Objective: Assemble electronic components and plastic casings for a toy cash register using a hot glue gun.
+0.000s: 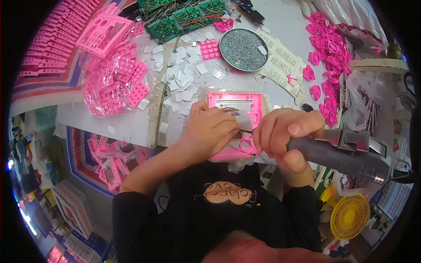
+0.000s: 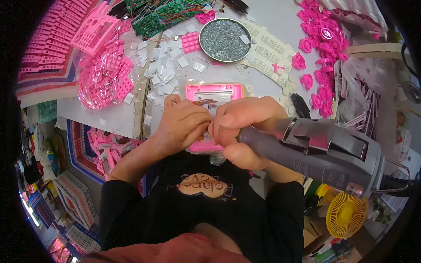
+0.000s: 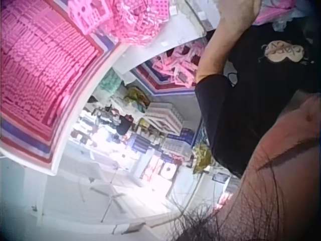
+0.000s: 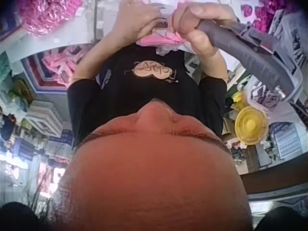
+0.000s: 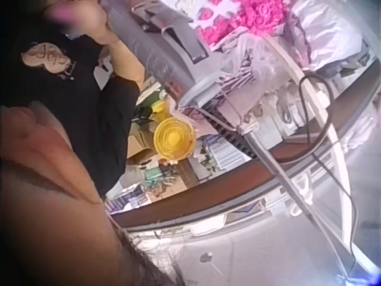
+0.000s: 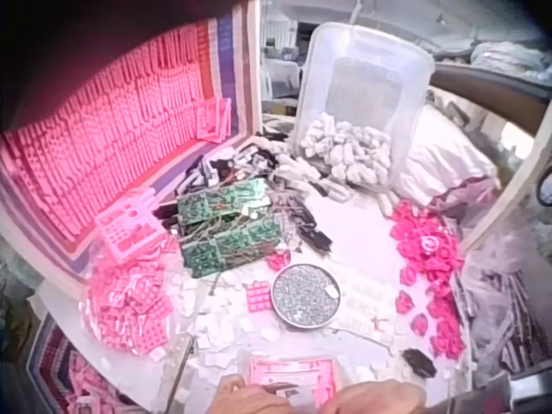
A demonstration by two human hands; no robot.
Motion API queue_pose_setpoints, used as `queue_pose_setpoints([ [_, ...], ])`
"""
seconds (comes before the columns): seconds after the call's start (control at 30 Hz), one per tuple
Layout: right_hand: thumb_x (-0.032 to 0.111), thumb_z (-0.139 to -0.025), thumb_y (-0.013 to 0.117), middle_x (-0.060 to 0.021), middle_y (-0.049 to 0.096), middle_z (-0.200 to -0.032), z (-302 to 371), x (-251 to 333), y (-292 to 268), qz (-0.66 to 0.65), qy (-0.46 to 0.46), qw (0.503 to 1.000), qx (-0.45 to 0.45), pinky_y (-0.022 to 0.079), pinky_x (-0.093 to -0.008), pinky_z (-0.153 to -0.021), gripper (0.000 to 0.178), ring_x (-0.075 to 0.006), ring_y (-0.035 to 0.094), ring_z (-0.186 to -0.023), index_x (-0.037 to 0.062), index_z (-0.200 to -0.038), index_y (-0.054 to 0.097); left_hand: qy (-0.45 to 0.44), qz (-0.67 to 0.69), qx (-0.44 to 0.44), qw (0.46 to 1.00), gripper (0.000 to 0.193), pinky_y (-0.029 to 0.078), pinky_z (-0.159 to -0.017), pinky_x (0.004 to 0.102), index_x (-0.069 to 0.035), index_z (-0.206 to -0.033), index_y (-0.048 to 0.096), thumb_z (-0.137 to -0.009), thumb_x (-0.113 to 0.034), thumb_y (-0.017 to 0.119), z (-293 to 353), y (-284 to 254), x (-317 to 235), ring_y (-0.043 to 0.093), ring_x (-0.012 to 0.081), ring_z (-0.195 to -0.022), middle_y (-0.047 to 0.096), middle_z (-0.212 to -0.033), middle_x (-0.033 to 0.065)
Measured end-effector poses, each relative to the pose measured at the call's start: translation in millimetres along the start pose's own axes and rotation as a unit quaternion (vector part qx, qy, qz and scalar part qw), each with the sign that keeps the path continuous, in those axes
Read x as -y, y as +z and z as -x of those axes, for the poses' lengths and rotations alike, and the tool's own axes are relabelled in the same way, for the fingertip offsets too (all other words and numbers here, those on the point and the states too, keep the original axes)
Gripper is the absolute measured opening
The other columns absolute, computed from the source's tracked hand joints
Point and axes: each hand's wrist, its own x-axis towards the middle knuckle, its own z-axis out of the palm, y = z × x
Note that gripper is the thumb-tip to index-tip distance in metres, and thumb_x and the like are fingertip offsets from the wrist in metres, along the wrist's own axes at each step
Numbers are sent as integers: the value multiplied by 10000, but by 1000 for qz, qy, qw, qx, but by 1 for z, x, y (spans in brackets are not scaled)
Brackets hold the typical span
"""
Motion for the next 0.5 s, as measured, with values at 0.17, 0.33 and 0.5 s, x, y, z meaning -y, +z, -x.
queue_pose_setpoints([
  [0.17,247,-931,703,15,457,-558,1,-9,-1,5,-3,1000,20,431,-291,-441,360,-138,473,-485,117,-1136,437,10,3,-7,1000,275,327,-791,399,-118,-961,666,-716,-88,788,2,-1,3,607,177,-799,666,-930,-22],
  [0.33,221,-928,694,0,472,-582,4,-14,3,15,15,1000,0,437,-309,-457,356,-144,472,-497,101,-1140,434,45,-45,-9,998,320,319,-810,432,-118,-940,654,-677,-166,830,6,-1,5,604,187,-812,643,-898,-25],
  [0.5,177,-927,677,-19,491,-604,6,-24,-6,49,-18,998,-32,441,-317,-484,344,-152,472,-520,83,-1169,450,-120,-80,-53,988,405,295,-905,455,-147,-993,645,-688,-333,836,27,2,-2,580,171,-944,639,-967,-34],
])
